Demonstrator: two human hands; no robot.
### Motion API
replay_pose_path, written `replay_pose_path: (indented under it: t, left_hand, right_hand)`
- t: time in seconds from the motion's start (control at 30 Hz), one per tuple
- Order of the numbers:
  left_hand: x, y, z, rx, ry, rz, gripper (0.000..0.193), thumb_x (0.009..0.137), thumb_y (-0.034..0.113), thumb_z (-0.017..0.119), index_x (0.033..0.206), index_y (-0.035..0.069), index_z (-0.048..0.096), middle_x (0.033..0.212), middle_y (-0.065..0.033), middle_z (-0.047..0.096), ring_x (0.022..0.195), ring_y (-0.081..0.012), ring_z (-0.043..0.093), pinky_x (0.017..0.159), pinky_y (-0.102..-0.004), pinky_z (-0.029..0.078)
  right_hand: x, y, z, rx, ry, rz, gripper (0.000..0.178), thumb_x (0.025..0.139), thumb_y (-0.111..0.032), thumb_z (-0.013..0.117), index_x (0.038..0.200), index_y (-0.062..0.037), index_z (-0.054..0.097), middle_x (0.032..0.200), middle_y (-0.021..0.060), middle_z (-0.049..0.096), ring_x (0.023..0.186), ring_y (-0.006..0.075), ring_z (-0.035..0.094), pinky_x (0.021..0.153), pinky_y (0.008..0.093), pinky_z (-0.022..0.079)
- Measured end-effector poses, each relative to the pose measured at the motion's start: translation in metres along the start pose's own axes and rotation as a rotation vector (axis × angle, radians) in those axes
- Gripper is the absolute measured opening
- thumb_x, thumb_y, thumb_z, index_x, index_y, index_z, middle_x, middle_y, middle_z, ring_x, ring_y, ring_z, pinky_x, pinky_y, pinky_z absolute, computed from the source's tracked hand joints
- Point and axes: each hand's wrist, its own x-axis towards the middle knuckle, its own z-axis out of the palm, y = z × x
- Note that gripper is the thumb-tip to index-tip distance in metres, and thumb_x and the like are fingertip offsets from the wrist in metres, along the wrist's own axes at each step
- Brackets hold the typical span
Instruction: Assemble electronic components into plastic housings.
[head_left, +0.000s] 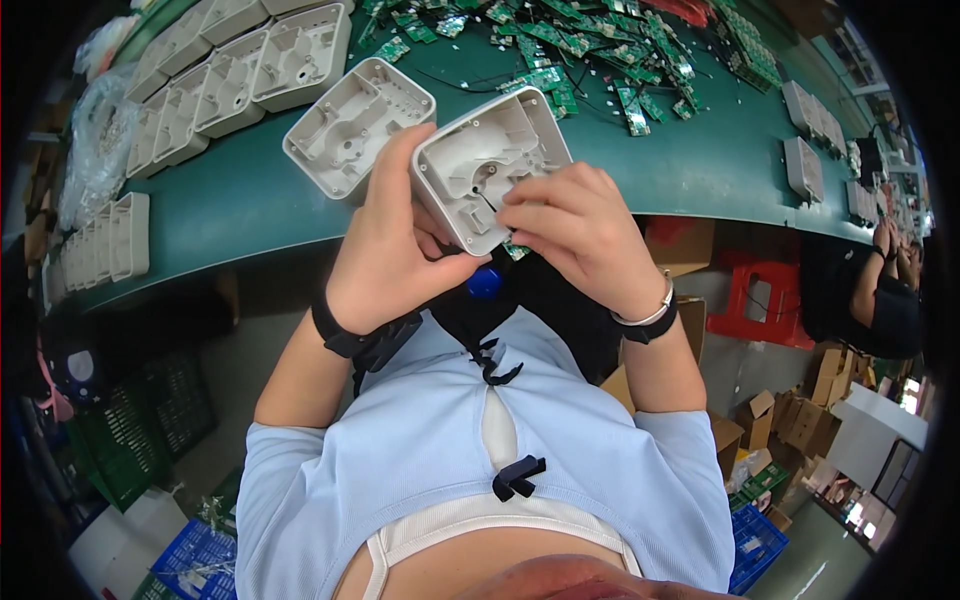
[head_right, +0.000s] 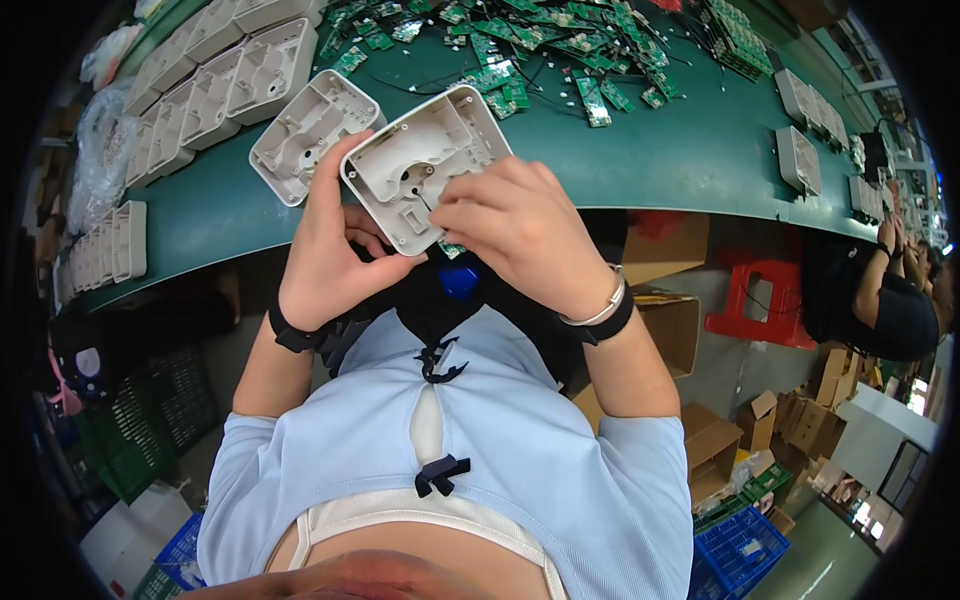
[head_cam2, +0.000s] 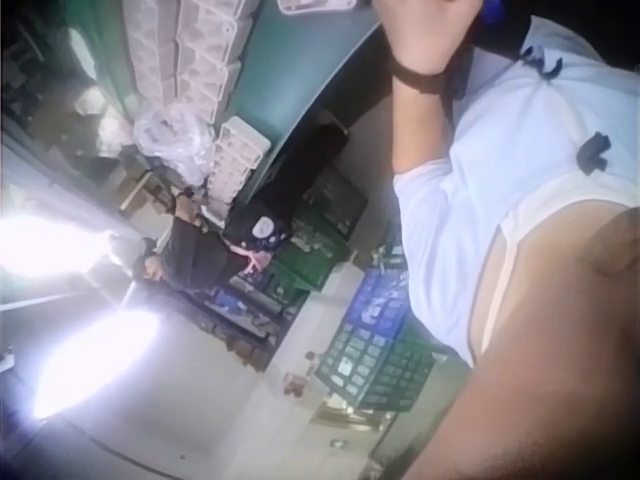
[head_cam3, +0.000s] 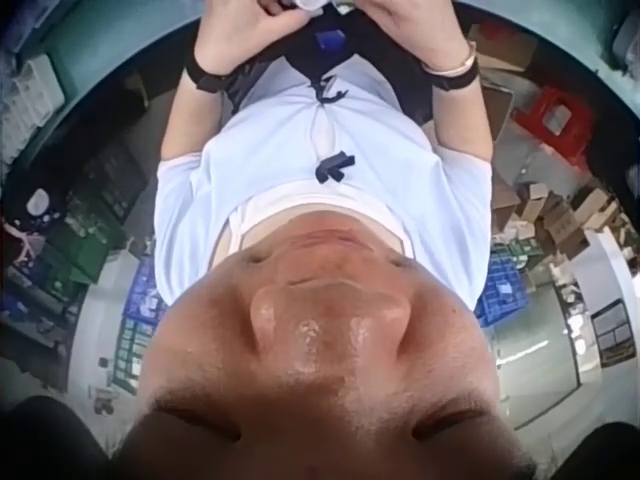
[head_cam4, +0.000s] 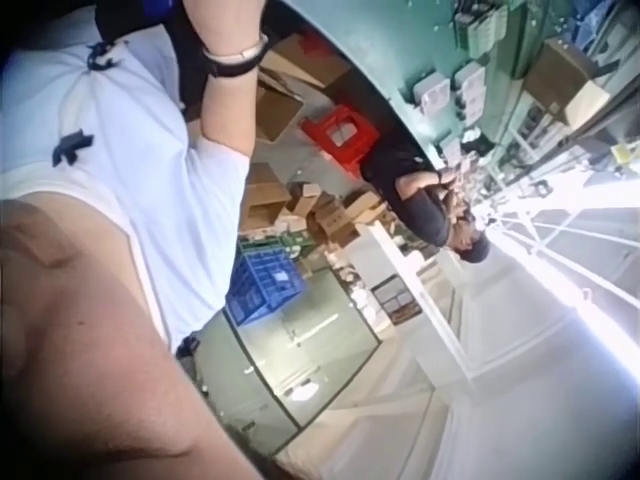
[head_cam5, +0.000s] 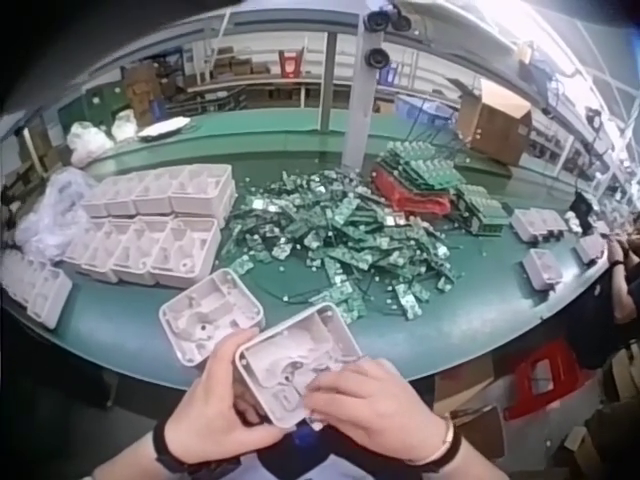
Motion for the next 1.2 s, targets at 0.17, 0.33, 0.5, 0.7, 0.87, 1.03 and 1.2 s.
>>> replay_pose_path:
  t: [0.17,0.33,0.5,0.7,0.87,1.03,1.2]
  left_hand:
    - [0.0,-0.005,0.007,-0.076,-0.038,-0.011,0.115,0.071,0.006,0.093,0.162,0.006,0.023,0.14,-0.0175,0.053,0.089,-0.0196,0.074,0.068,-0.0282,0.059]
    - [-0.006,-0.005,0.012,-0.203,-0.03,-0.008,0.116,0.073,-0.002,0.089,0.164,0.009,0.018,0.145,-0.0177,0.055,0.095,-0.0179,0.074,0.072,-0.0253,0.06]
    - [-0.015,0.001,0.001,-0.161,0.067,0.091,0.119,0.074,0.013,0.096,0.165,0.001,0.019,0.164,-0.0165,0.041,0.106,-0.0232,0.072,0.086,-0.0311,0.058]
    - [-0.027,-0.022,-0.066,0.273,0.446,0.278,0.103,0.083,0.018,0.088,0.164,0.002,0.028,0.168,-0.0165,0.036,0.145,-0.0317,0.048,0.121,-0.0466,0.036]
    - [-0.022,-0.047,-0.089,0.534,0.454,0.136,0.102,0.085,0.021,0.087,0.166,0.003,0.026,0.169,-0.0176,0.034,0.155,-0.0336,0.036,0.126,-0.0489,0.028]
    - [-0.015,-0.054,-0.08,0.451,0.403,0.076,0.111,0.078,0.02,0.092,0.165,0.001,0.026,0.167,-0.0226,0.034,0.155,-0.0356,0.034,0.129,-0.0471,0.025]
    - [-0.003,-0.052,-0.067,0.388,0.363,0.079,0.117,0.074,0.022,0.095,0.165,0.001,0.025,0.164,-0.0249,0.037,0.151,-0.0361,0.04,0.126,-0.0454,0.031]
  right_hand:
    - [-0.003,0.007,-0.003,-0.137,-0.081,-0.142,0.021,0.086,-0.008,0.079,0.106,-0.0091,0.075,0.111,0.0024,0.074,0.102,0.0249,0.069,0.088,0.0391,0.051]
    - [-0.007,0.007,-0.005,-0.188,-0.095,-0.198,0.02,0.086,-0.009,0.076,0.105,-0.0105,0.076,0.111,0.0012,0.074,0.103,0.0231,0.07,0.088,0.0401,0.051]
    - [-0.032,0.008,-0.038,-0.284,0.03,-0.193,0.021,0.082,-0.009,0.072,0.102,-0.0123,0.076,0.105,0.0002,0.076,0.101,0.0228,0.07,0.086,0.0393,0.051]
    - [-0.102,0.056,-0.147,-0.685,0.084,0.145,0.022,0.084,0.0,0.069,0.1,-0.0108,0.079,0.11,0.0041,0.08,0.094,0.0268,0.074,0.076,0.037,0.055]
    - [-0.158,0.147,-0.203,-0.814,0.146,0.379,0.02,0.092,-0.005,0.069,0.109,-0.0102,0.078,0.114,0.0077,0.079,0.097,0.0327,0.076,0.079,0.0389,0.06]
    - [-0.182,0.204,-0.23,-0.866,0.095,0.426,0.023,0.095,-0.008,0.066,0.111,-0.0186,0.079,0.116,0.0018,0.079,0.094,0.0321,0.076,0.077,0.0412,0.06]
    - [-0.21,0.224,-0.26,-0.944,0.048,0.531,0.027,0.099,-0.012,0.062,0.121,-0.0196,0.076,0.126,0.0033,0.076,0.103,0.034,0.074,0.083,0.0447,0.06]
